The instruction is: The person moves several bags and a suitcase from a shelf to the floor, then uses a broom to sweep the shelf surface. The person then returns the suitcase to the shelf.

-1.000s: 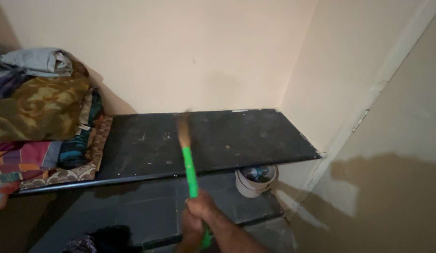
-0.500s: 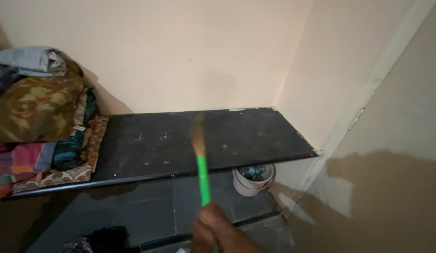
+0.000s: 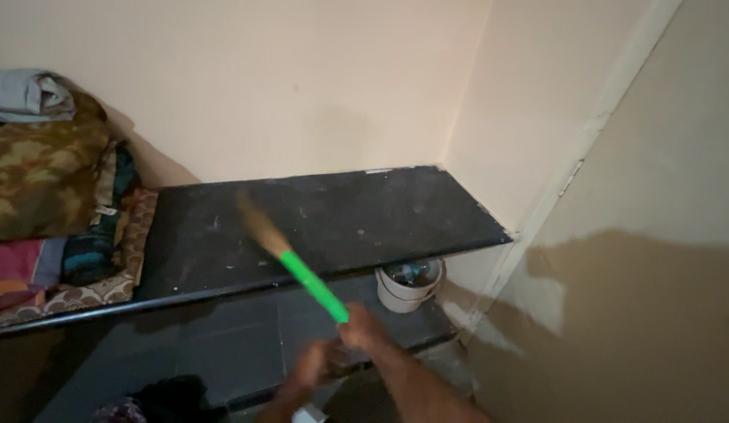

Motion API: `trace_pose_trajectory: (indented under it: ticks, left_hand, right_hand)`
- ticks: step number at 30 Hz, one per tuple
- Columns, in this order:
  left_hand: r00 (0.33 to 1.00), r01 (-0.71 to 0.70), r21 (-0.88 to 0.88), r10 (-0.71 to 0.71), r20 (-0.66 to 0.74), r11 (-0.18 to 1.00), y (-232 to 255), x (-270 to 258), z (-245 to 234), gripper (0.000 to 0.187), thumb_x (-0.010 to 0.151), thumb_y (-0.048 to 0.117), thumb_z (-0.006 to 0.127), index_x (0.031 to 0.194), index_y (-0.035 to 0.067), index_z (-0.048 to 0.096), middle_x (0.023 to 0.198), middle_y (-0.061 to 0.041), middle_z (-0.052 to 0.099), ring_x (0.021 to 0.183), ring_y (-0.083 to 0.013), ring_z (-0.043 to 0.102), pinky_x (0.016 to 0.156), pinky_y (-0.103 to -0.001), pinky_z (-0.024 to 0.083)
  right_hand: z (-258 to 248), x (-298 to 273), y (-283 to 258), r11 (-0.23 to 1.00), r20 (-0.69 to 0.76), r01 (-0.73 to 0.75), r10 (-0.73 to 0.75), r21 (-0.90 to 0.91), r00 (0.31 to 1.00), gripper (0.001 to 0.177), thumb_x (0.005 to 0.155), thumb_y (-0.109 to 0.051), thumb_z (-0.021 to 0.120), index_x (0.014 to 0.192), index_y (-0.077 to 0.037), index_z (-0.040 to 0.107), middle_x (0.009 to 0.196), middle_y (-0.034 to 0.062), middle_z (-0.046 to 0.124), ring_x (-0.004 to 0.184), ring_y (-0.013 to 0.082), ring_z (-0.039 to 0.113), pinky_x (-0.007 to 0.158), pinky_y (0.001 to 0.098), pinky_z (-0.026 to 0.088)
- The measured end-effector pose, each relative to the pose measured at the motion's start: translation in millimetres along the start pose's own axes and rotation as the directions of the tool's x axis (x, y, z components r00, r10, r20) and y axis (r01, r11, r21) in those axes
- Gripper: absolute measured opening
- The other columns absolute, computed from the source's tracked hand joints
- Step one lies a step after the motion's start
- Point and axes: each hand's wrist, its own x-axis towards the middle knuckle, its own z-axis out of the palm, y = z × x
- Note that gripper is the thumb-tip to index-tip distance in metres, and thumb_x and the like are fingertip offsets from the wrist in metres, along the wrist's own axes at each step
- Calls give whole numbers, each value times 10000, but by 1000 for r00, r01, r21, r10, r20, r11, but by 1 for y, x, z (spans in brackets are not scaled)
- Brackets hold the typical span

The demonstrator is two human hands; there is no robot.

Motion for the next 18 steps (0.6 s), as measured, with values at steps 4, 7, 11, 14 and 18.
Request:
trace_pose_trajectory:
  ticks: [4,7,11,14,18]
  left_hand:
    - [922,32,50,-10,-388,998,43,-19,-99,576,948,231,608,1503,122,498,1066,-186,746,896,-291,725,817,-459,600]
    - [901,265,71,-221,-373,962,75,-39,-132,671,953,227,629,1590,159,429,1089,-220,763,937,-322,723,856,-475,598]
    - [914,325,403,-174,-367,856,97,-61,-141,768,971,411,671,1626,187,339,1368,-177,644,1204,-300,647,1056,-470,511]
    - [905,358,408,-204,-374,840,99,-66,-140,776,974,450,659,1625,195,324,1504,-166,520,1343,-318,546,1127,-498,460]
    - [904,378,473,-208,-373,796,82,-59,-136,796,978,479,650,1635,214,288,1567,-169,450,1435,-345,455,1172,-530,405]
  right_hand:
    - [0,-48,-48,980,215,116,-79,-162,973,588,1029,-256,501,1584,-243,307,1068,154,684,899,261,680,784,427,579]
    - [17,-56,-54,927,207,200,-138,-317,969,723,1029,-246,506,1667,-270,167,1080,176,692,925,293,665,813,449,537]
    - [21,-41,-29,971,80,6,14,-240,997,635,1088,-295,408,1663,-233,146,1098,174,681,954,292,713,826,453,590]
    - [8,2,32,967,-36,-12,2,-256,999,580,1066,-315,470,1590,-197,253,1143,176,692,1020,322,688,909,493,537]
    - [-16,70,128,850,-130,-36,-38,-525,991,366,1089,-302,429,1377,-107,542,1171,198,700,1083,341,686,944,507,541]
